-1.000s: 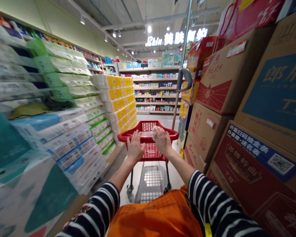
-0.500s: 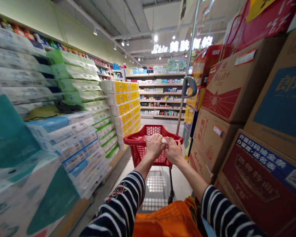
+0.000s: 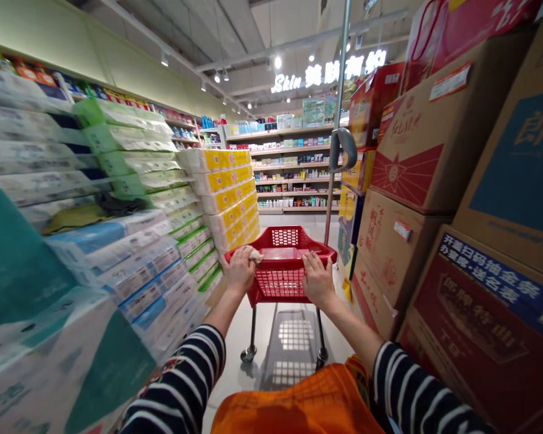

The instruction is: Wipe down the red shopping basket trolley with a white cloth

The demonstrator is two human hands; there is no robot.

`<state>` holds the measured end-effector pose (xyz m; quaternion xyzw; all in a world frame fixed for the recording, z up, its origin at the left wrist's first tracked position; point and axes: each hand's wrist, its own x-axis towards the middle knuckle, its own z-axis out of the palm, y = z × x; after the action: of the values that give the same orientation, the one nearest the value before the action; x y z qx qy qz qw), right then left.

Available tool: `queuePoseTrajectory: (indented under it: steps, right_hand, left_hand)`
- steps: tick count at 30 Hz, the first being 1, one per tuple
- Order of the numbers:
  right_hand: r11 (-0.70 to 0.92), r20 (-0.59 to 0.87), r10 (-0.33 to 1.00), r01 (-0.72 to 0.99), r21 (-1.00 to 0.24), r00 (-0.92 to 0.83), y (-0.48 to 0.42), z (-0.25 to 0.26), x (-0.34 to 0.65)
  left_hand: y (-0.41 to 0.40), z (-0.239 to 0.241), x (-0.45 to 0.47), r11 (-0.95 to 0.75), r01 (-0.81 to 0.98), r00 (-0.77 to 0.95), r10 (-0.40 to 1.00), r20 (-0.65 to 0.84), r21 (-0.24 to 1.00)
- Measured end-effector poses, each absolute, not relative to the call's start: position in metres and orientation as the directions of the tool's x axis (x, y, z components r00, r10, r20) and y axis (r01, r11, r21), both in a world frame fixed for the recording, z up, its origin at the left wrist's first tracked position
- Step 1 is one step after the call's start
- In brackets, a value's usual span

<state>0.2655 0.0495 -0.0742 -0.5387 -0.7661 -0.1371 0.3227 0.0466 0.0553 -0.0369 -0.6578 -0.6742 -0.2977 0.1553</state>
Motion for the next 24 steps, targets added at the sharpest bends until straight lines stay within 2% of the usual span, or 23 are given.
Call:
queuePoseTrajectory:
  steps: [4, 6, 8, 12, 15, 18, 22, 24]
  right_hand:
    - [0.385, 0.648, 0.73, 0.914, -0.126, -0.218, 0.046, -0.075, 0.267]
    - [0.382, 0.644, 0.732, 0.916, -0.12, -0.221, 0.045, -0.075, 0.269]
    - [0.379, 0.641, 0.735, 0.918, -0.119, -0.221, 0.044, -0.074, 0.27]
    - [0.377, 0.641, 0.736, 0.918, -0.123, -0.216, 0.043, -0.074, 0.267]
    - [0.368, 0.649, 0.734, 0.921, -0.13, -0.202, 0.042, -0.076, 0.262]
    - [0.376, 0.652, 0.728, 0.918, -0.125, -0.209, 0.041, -0.078, 0.258]
    - [0.413, 0.652, 0.715, 0.905, -0.103, -0.252, 0.04, -0.079, 0.261]
    - [0.408, 0.659, 0.712, 0.907, -0.105, -0.244, 0.041, -0.079, 0.266]
  left_hand:
    - [0.056, -0.036, 0.098, -0.266, 0.958, 0.151, 0.788, 0.597, 0.109]
    - [0.055, -0.035, 0.104, -0.325, 0.942, 0.215, 0.773, 0.597, 0.081]
    - [0.054, -0.034, 0.09, -0.273, 0.956, 0.157, 0.788, 0.595, 0.108]
    - [0.053, -0.037, 0.039, -0.045, 0.969, -0.113, 0.795, 0.596, 0.243]
    - [0.054, -0.039, 0.034, -0.019, 0.966, -0.144, 0.787, 0.6, 0.257]
    - [0.057, -0.038, 0.071, -0.107, 0.967, -0.056, 0.795, 0.604, 0.23]
    - [0.055, -0.033, 0.127, -0.326, 0.934, 0.184, 0.79, 0.585, 0.146]
    - [0.053, -0.031, 0.134, -0.371, 0.92, 0.245, 0.791, 0.561, 0.122]
